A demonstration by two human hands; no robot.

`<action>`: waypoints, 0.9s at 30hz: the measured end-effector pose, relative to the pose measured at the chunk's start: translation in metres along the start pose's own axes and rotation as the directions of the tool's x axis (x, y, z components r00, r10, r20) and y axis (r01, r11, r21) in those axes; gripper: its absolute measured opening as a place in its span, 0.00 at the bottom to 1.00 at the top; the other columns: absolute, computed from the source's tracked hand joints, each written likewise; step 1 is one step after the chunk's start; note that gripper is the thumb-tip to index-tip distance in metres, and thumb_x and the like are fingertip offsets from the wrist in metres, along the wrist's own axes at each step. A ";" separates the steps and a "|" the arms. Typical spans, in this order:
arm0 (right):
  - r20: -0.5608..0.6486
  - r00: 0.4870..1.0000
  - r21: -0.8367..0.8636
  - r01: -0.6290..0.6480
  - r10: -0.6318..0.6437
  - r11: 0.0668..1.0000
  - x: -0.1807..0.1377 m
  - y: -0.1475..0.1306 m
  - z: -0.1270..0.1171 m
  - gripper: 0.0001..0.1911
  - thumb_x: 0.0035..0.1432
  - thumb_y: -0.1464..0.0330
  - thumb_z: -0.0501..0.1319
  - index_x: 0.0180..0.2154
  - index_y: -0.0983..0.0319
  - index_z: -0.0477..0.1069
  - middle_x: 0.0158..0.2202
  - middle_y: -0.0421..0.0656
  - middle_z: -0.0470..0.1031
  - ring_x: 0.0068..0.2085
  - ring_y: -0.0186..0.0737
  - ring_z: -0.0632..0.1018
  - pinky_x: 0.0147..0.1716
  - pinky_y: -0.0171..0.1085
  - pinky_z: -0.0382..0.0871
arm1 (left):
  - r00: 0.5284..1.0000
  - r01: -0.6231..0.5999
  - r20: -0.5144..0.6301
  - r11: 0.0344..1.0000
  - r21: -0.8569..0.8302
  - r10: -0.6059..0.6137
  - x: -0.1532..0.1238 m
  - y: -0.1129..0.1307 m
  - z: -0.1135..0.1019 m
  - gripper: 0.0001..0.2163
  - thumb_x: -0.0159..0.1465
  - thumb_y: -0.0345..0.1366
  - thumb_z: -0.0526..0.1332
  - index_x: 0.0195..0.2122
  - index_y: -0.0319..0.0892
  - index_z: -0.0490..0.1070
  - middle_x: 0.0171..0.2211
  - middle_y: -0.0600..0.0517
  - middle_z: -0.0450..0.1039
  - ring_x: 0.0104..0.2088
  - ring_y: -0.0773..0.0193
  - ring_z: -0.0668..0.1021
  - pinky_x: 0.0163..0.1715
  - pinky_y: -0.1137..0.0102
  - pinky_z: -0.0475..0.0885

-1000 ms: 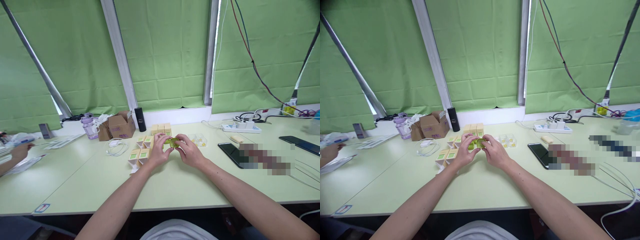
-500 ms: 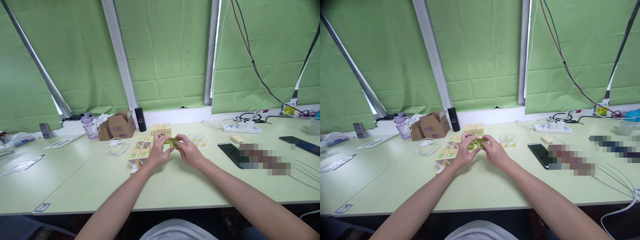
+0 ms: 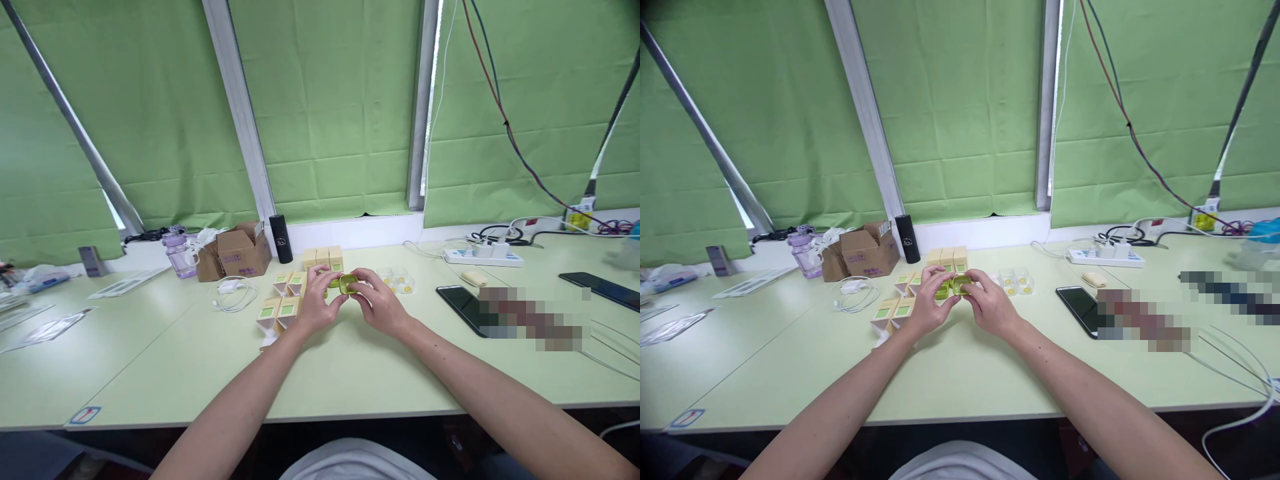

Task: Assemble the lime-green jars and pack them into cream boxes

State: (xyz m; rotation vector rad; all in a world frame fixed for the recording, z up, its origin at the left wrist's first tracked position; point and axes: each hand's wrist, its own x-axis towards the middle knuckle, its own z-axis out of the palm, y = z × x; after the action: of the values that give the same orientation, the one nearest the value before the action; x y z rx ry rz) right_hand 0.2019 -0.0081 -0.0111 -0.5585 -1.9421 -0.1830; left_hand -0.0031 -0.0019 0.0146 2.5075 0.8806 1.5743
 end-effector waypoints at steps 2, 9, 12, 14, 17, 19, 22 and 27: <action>0.002 1.000 -0.004 0.003 -0.003 1.000 0.001 -0.001 0.000 0.15 0.71 0.75 0.53 0.54 0.55 0.70 0.57 0.54 0.69 0.58 0.52 0.76 0.50 0.54 0.81 | 1.000 -0.003 -0.002 1.000 0.007 0.003 0.000 0.000 0.000 0.18 0.64 0.37 0.69 0.55 0.46 0.75 0.48 0.42 0.76 0.58 0.45 0.69 0.56 0.47 0.72; -0.001 1.000 -0.009 0.018 -0.018 1.000 0.002 -0.003 -0.002 0.15 0.72 0.75 0.53 0.54 0.56 0.69 0.56 0.55 0.69 0.57 0.51 0.76 0.49 0.52 0.81 | 0.999 -0.028 -0.021 1.000 0.008 0.028 0.000 0.000 0.001 0.18 0.63 0.36 0.70 0.55 0.46 0.75 0.47 0.43 0.76 0.57 0.46 0.69 0.55 0.48 0.72; 0.001 1.000 -0.013 0.023 -0.023 1.000 0.003 -0.003 -0.002 0.14 0.72 0.75 0.52 0.54 0.57 0.69 0.56 0.55 0.69 0.57 0.51 0.76 0.48 0.51 0.82 | 0.999 -0.041 -0.021 0.999 0.017 0.041 0.000 0.000 0.001 0.18 0.63 0.35 0.70 0.55 0.45 0.74 0.47 0.43 0.77 0.57 0.46 0.70 0.55 0.47 0.72; 0.003 1.000 -0.014 0.025 -0.025 1.000 0.003 -0.003 -0.002 0.14 0.72 0.75 0.52 0.53 0.58 0.69 0.56 0.56 0.69 0.56 0.50 0.76 0.48 0.51 0.81 | 0.998 -0.051 -0.020 0.998 0.020 0.052 0.000 -0.001 0.001 0.18 0.64 0.35 0.70 0.55 0.45 0.74 0.47 0.43 0.77 0.56 0.46 0.70 0.54 0.47 0.73; 0.010 0.999 -0.023 0.031 -0.031 0.999 0.003 -0.002 -0.002 0.14 0.72 0.76 0.52 0.53 0.58 0.70 0.56 0.56 0.69 0.56 0.50 0.77 0.47 0.50 0.81 | 0.997 -0.063 -0.031 0.998 0.022 0.064 -0.001 -0.001 0.001 0.18 0.64 0.35 0.70 0.55 0.45 0.74 0.47 0.43 0.77 0.57 0.46 0.70 0.54 0.48 0.73; 0.013 0.999 -0.027 0.036 -0.036 0.999 0.003 -0.002 -0.002 0.14 0.72 0.76 0.52 0.53 0.58 0.70 0.56 0.56 0.69 0.55 0.50 0.77 0.47 0.50 0.81 | 0.997 -0.065 -0.036 0.998 0.024 0.066 -0.001 -0.001 0.001 0.18 0.64 0.35 0.70 0.55 0.45 0.74 0.47 0.43 0.77 0.57 0.46 0.70 0.55 0.48 0.73; 0.008 0.999 -0.021 0.032 -0.031 0.999 0.003 -0.002 -0.001 0.14 0.72 0.75 0.52 0.52 0.58 0.70 0.56 0.55 0.69 0.55 0.50 0.77 0.47 0.49 0.81 | 0.998 -0.060 -0.034 0.998 0.027 0.061 -0.001 0.000 0.001 0.19 0.63 0.35 0.70 0.55 0.45 0.75 0.47 0.43 0.77 0.56 0.46 0.70 0.55 0.48 0.73; -0.002 1.000 0.011 -0.027 0.027 1.000 0.002 -0.003 -0.001 0.16 0.72 0.74 0.53 0.56 0.57 0.69 0.57 0.54 0.71 0.59 0.51 0.76 0.53 0.52 0.79 | 0.999 -0.035 -0.030 0.999 0.021 0.036 0.000 0.000 0.001 0.18 0.64 0.37 0.70 0.55 0.45 0.76 0.48 0.42 0.78 0.57 0.45 0.70 0.55 0.47 0.73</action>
State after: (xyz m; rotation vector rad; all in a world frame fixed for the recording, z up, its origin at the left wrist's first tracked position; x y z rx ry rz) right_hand 0.2004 -0.0109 -0.0087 -0.5767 -1.9315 -0.1557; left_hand -0.0024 -0.0017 0.0138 2.5334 0.8653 1.6260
